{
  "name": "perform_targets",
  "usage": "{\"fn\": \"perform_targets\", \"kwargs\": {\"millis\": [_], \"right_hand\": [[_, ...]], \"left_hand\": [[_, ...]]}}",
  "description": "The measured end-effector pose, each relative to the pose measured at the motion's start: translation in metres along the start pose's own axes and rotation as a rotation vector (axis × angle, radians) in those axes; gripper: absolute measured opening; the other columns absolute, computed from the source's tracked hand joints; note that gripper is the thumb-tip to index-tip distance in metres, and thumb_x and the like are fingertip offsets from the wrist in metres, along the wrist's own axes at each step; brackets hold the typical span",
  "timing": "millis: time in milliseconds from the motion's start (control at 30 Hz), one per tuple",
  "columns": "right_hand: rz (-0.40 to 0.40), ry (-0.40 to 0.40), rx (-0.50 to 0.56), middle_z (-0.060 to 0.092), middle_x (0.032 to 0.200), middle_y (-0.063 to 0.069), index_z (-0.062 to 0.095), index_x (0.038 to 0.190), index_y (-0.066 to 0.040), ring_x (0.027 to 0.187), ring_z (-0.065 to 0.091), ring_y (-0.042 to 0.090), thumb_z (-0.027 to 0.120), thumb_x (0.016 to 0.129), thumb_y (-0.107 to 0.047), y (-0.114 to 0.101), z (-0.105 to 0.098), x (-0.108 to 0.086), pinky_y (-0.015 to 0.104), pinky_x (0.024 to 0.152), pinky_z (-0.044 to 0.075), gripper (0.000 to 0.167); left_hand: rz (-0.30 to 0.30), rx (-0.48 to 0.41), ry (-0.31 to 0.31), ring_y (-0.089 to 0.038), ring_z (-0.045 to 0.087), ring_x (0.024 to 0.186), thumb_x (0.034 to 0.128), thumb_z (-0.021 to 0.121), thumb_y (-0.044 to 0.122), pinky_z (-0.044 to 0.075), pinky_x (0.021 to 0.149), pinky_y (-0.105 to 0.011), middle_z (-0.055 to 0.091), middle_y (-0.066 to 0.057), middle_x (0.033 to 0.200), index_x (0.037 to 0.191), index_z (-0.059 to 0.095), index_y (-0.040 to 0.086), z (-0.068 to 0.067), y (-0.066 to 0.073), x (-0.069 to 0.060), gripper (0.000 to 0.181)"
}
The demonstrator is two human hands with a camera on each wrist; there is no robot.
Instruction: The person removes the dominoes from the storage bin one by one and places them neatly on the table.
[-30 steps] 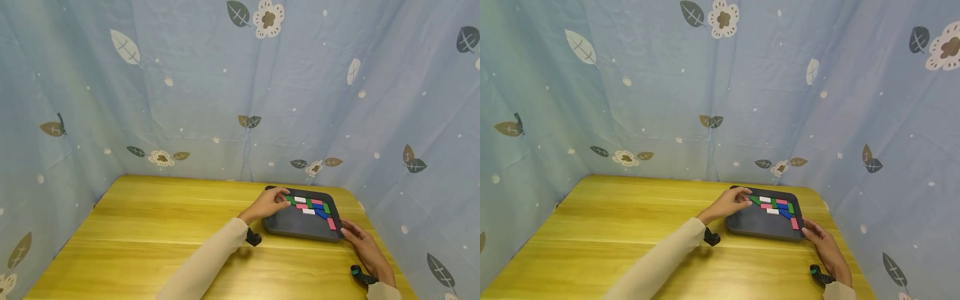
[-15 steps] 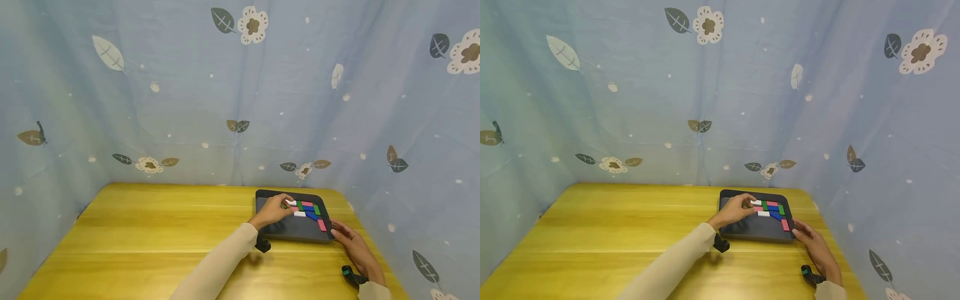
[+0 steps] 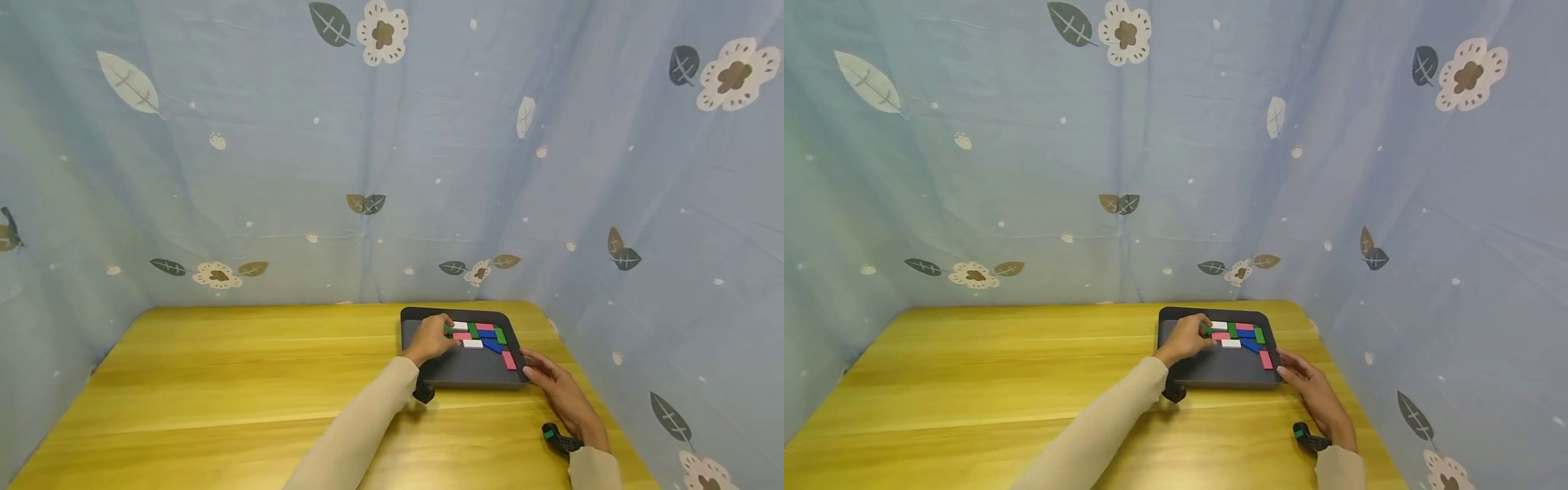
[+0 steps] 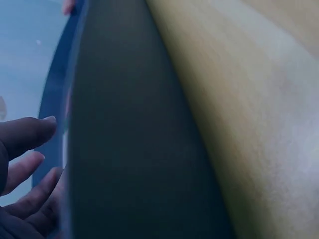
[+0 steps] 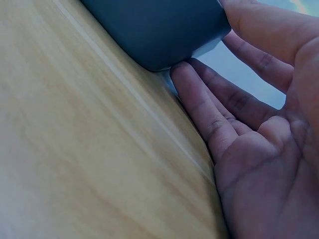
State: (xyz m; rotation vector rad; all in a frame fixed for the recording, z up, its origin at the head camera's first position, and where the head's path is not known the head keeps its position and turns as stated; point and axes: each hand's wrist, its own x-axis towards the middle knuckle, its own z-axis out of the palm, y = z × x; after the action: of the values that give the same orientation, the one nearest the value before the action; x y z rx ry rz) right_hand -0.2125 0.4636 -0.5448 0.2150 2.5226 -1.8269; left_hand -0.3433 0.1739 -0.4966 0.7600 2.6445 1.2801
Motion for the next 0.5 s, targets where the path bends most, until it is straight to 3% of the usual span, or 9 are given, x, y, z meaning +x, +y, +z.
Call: {"fn": "perform_targets", "kwargs": {"millis": [167,333,500], "right_hand": [[-0.004,-0.017,0.018,0.042,0.153,0.017,0.041,0.158,-0.016,0.129,0.048,0.018,0.063,0.104,-0.038,0.0010,0.0003,0.0021,0.016,0.095,0.044,0.062],[0.009,0.001,0.030,0.043,0.152,0.016,0.042,0.158,-0.016,0.125,0.052,0.013,0.064,0.104,-0.037,0.0007,0.0000,0.0006,0.016,0.094,0.045,0.062],[0.017,0.007,0.030,0.044,0.152,0.016,0.043,0.157,-0.017,0.131,0.047,0.023,0.065,0.103,-0.039,-0.0003,0.0014,-0.0003,0.017,0.095,0.044,0.062]], "left_hand": [[-0.037,0.099,0.019,-0.026,0.065,0.100,0.0867,0.086,0.018,0.055,0.085,-0.041,0.068,-0.012,0.112,0.119,0.071,0.002,0.0030,-0.0059,0.0031,0.039],[-0.055,0.102,0.016,-0.032,0.062,0.104,0.0884,0.083,0.016,0.053,0.087,-0.046,0.062,-0.019,0.119,0.127,0.067,-0.001,0.0057,-0.0078,0.0059,0.045],[-0.140,0.116,0.035,-0.037,0.062,0.093,0.0928,0.076,0.018,0.051,0.078,-0.046,0.055,-0.026,0.122,0.132,0.059,-0.006,0.0055,-0.0091,0.0067,0.049]]}}
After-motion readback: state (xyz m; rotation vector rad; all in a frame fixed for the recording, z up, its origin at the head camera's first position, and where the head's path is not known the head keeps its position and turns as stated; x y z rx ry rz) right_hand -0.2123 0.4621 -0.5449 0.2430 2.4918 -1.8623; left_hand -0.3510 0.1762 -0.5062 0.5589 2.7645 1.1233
